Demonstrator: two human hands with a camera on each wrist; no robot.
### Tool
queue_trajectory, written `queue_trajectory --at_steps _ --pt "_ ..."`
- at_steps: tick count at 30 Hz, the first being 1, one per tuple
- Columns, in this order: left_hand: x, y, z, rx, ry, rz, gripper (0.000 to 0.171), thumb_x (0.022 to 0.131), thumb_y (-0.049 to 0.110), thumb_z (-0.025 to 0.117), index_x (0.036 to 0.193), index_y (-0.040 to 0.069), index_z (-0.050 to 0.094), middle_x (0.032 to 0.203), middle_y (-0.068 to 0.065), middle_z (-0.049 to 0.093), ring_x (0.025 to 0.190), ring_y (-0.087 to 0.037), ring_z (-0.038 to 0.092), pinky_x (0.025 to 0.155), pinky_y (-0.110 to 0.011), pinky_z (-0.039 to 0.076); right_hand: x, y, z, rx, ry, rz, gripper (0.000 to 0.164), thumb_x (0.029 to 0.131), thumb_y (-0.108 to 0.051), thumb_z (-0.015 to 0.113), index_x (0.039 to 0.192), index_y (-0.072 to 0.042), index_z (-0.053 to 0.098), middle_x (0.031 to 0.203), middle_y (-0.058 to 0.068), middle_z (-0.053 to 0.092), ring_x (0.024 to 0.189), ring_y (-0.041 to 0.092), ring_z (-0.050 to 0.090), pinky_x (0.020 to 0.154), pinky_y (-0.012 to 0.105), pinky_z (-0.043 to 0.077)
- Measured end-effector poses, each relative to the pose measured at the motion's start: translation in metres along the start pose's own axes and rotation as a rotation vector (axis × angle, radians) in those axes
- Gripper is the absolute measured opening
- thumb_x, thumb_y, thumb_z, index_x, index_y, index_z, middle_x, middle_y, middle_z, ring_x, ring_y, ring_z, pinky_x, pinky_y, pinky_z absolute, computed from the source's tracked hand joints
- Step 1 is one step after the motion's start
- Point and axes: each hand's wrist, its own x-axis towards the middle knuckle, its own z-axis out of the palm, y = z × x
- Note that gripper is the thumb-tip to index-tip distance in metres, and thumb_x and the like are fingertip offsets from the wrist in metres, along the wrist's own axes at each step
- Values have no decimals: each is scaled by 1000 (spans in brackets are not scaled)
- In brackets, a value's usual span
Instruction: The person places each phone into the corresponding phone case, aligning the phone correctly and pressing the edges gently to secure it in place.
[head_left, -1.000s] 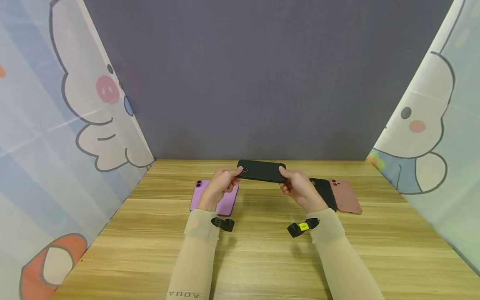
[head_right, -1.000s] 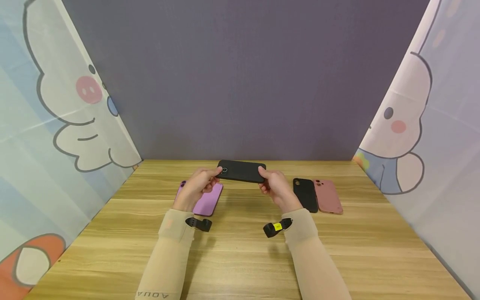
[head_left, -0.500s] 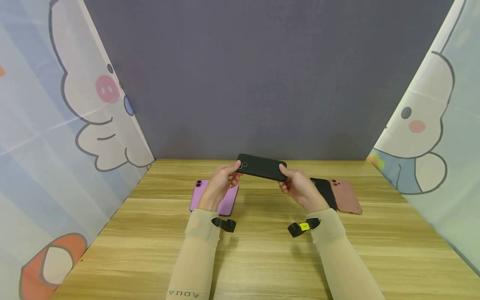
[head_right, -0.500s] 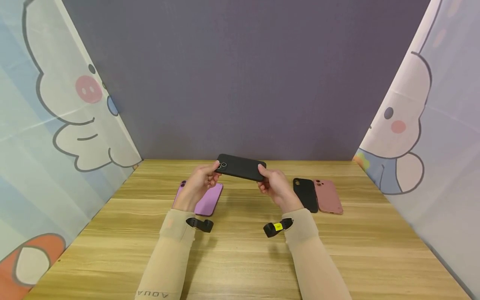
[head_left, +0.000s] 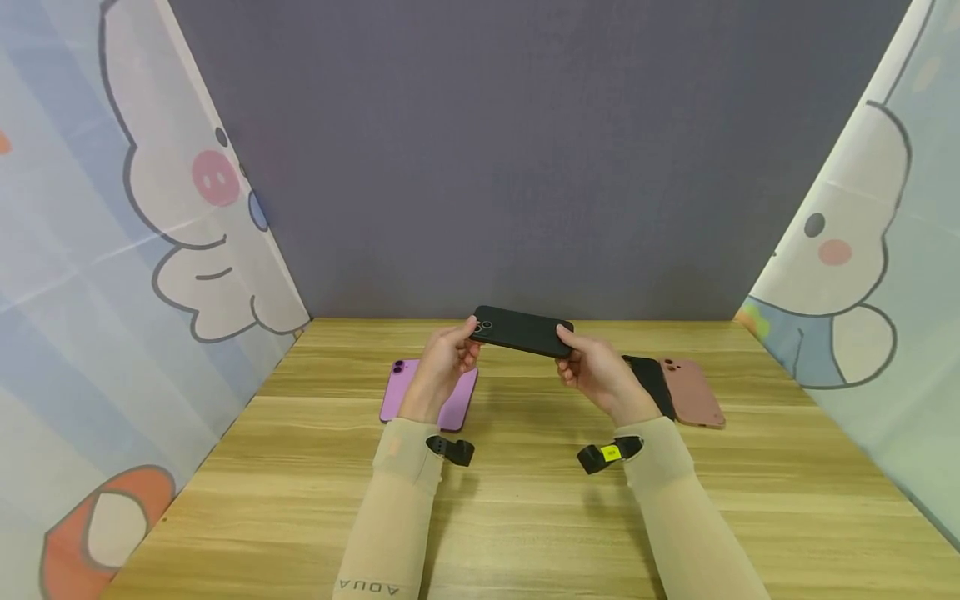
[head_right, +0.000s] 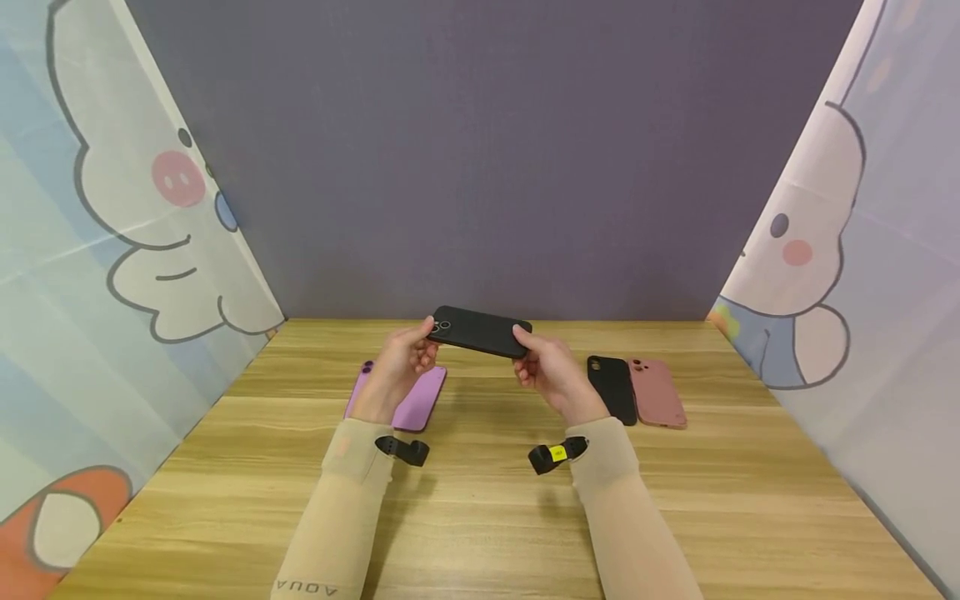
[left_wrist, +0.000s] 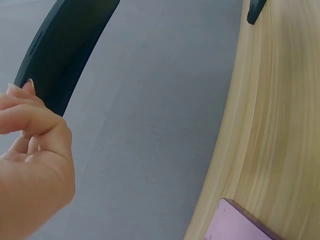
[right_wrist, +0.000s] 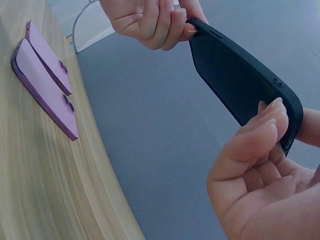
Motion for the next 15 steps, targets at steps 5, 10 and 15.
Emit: queue_trajectory --at_steps 5,10,15 --pt "0 0 -1 -35 -24 3 38 105 23 59 72 6 67 57 0 52 45 -5 40 43 -16 31 0 -2 -1 66 14 7 34 106 -42 52 89 -15 63 72 2 56 60 15 47 61 29 42" --pt "1 0 -1 -54 -47 1 38 105 20 58 71 8 67 57 1 50 44 -4 38 42 -16 29 0 -1 -2 111 41 0 41 107 -44 49 78 -16 55 71 1 53 57 17 45 62 31 41" --pt "0 0 -1 -52 -93 3 37 105 20 56 71 8 68 58 1 49 45 -4 37 42 -15 28 1 1 -1 123 39 -6 38 106 -44 50 82 -16 61 70 -1 58 56 16 49 61 31 43"
